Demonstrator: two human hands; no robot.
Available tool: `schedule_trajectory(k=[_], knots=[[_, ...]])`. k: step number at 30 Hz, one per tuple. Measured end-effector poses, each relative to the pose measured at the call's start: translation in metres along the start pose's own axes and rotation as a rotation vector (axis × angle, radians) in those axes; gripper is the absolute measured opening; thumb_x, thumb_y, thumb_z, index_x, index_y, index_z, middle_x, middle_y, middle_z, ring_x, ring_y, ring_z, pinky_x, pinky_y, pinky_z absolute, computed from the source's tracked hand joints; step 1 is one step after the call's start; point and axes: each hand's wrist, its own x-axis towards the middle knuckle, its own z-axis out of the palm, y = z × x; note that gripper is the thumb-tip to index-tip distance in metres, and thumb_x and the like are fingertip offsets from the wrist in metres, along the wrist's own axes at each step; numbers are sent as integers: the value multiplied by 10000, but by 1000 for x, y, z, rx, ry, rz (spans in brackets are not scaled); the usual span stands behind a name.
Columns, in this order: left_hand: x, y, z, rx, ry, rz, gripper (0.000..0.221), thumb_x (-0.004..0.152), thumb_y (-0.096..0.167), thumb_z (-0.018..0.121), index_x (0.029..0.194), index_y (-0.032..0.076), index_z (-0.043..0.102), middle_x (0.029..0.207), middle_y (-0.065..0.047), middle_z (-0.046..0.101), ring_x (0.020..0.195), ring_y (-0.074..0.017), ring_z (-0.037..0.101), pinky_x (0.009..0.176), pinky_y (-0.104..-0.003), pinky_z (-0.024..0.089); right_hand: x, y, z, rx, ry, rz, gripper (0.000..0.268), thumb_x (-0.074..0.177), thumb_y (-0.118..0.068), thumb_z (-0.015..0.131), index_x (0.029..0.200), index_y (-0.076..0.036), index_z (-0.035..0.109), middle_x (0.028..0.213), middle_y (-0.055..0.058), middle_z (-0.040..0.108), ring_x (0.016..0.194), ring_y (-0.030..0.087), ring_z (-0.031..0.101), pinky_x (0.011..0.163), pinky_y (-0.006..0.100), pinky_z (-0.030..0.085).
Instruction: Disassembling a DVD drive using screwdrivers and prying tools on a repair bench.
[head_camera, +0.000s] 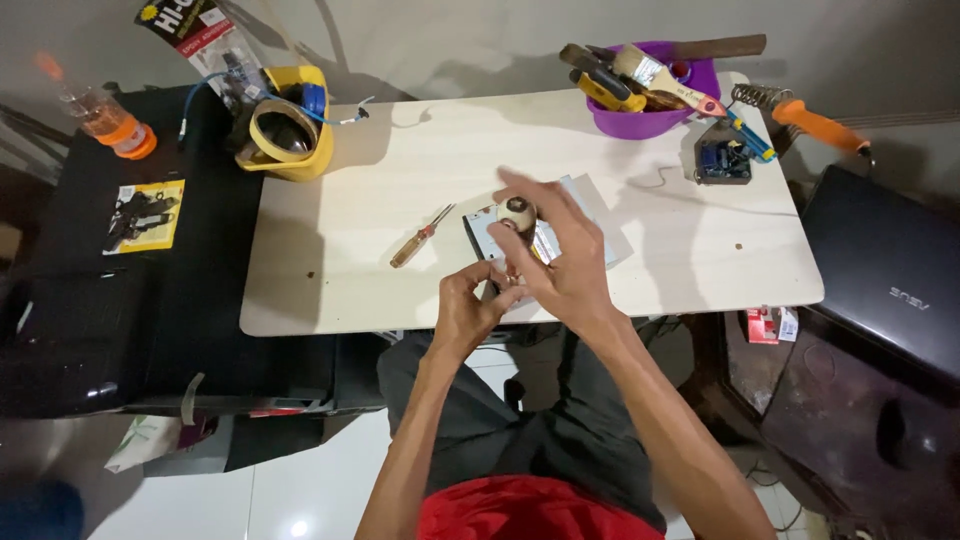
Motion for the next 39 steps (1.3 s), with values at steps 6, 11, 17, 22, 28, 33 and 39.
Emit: schedule_trajectory(k=[6, 11, 17, 22, 28, 33, 39], knots=[[3, 49, -14, -17, -123, 79, 133, 813, 97, 852, 886, 32, 761, 864, -154, 787, 937, -361, 753, 940, -432, 543, -1, -6, 0, 148, -50, 96, 278, 1051, -125, 537, 1294, -6, 602, 1243, 201, 670, 1072, 320, 705, 927, 472, 551], [-1, 10, -6, 10, -74, 42, 169, 808, 161, 864, 782, 79, 718, 731, -96, 746, 762, -252, 716, 802, -345, 551, 2, 3, 0, -53, -46, -29, 360, 939, -142, 782, 1275, -56, 685, 1063, 99, 673, 1053, 265, 631, 947, 404, 525], [-5, -4, 0, 38, -6, 25, 256, 796, 175, 887, 751, 67, 660, 661, -81, 677, 688, -187, 659, 771, -300, 535, 5, -10, 0, 90, -134, 52, 307, 992, -77, 634, 1296, -42, 662, 1119, 155, 704, 1047, 299, 675, 942, 451, 539], [-3, 5, 0, 56, -7, 71, 287, 772, 210, 914, 777, 59, 670, 740, -97, 718, 782, -228, 718, 795, -314, 554, 7, 1, -9, -35, -117, -31, 313, 906, -82, 817, 1209, -73, 735, 1007, 101, 671, 1020, 258, 641, 925, 388, 526], [-10, 22, -8, 102, -137, 216, 252, 769, 61, 879, 880, -45, 679, 1098, -149, 707, 1091, -393, 677, 952, -466, 555, 10, -9, -22, 36, -250, 6, 357, 986, -3, 683, 1338, -16, 632, 1133, 189, 698, 1071, 357, 692, 924, 474, 562], [-14, -17, 2, 188, -57, 313, 150, 852, 92, 827, 878, 9, 705, 1122, -86, 678, 1126, -386, 674, 931, -443, 584, 6, -2, -29, -30, -248, -15, 372, 936, -145, 823, 1268, -82, 667, 1250, 137, 600, 1143, 325, 628, 990, 463, 542], [-19, -2, 0, 157, -52, 467, 188, 958, 73, 730, 881, -17, 584, 1184, -165, 601, 1250, -341, 631, 979, -420, 603, 3, -13, -52, -70, -463, 13, 472, 1127, 26, 503, 1538, -155, 354, 1471, 139, 554, 1361, 274, 658, 951, 380, 581]])
